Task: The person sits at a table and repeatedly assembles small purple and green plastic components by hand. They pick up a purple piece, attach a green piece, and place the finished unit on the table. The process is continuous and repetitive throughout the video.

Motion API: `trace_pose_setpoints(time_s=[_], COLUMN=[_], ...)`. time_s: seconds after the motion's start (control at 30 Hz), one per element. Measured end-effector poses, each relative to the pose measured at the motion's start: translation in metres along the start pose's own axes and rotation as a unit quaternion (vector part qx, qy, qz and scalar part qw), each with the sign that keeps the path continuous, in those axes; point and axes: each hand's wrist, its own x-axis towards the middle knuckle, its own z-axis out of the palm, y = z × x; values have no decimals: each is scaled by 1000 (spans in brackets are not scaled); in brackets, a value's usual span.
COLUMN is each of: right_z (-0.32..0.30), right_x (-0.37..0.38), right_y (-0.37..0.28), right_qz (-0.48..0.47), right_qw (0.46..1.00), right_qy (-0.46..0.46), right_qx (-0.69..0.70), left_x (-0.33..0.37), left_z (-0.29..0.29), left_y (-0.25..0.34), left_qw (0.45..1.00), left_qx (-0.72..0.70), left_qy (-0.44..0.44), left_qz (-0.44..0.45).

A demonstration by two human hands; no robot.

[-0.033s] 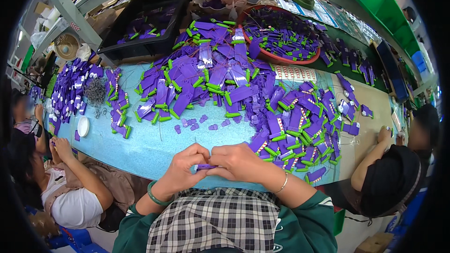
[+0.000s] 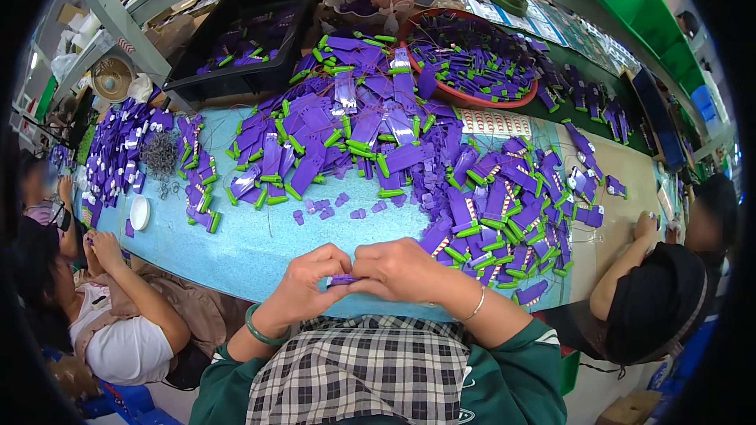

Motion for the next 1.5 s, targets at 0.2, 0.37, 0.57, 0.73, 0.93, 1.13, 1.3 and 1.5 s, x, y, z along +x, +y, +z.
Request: trace_pose_setpoints(time_s=[0.2, 0.37, 0.57, 0.73, 0.93, 1.13, 1.3, 1.5], right_z=[-14, -8, -4, -6, 10, 16, 26, 26], right_x=[23, 31, 23, 8, -10, -15, -19, -20], right_y=[47, 78, 68, 34, 15, 3, -2, -3], right_qz=[-26, -97, -1, 205, 261, 173, 151, 138], right_qw=[943, 901, 971, 951, 861, 957, 961, 962], right_qy=[42, 6, 100, 101, 177, 182, 220, 233], right_qx=[-330, -423, -217, 207, 400, 146, 76, 44], left_x=[-16, -14, -9, 4, 11, 11, 10, 8], left_z=[-33, -40, -19, 13, 32, 42, 42, 43], left_y=[-1, -8, -31, -42, -36, -24, -20, -20], left_qw=[976, 918, 927, 943, 976, 996, 999, 998], left_qx=[-130, -231, -208, -264, -170, -34, -9, 61], left_qy=[151, 324, 310, 175, 54, 7, 13, 4], left_qz=[-84, 2, -37, -102, -129, -78, -50, -18])
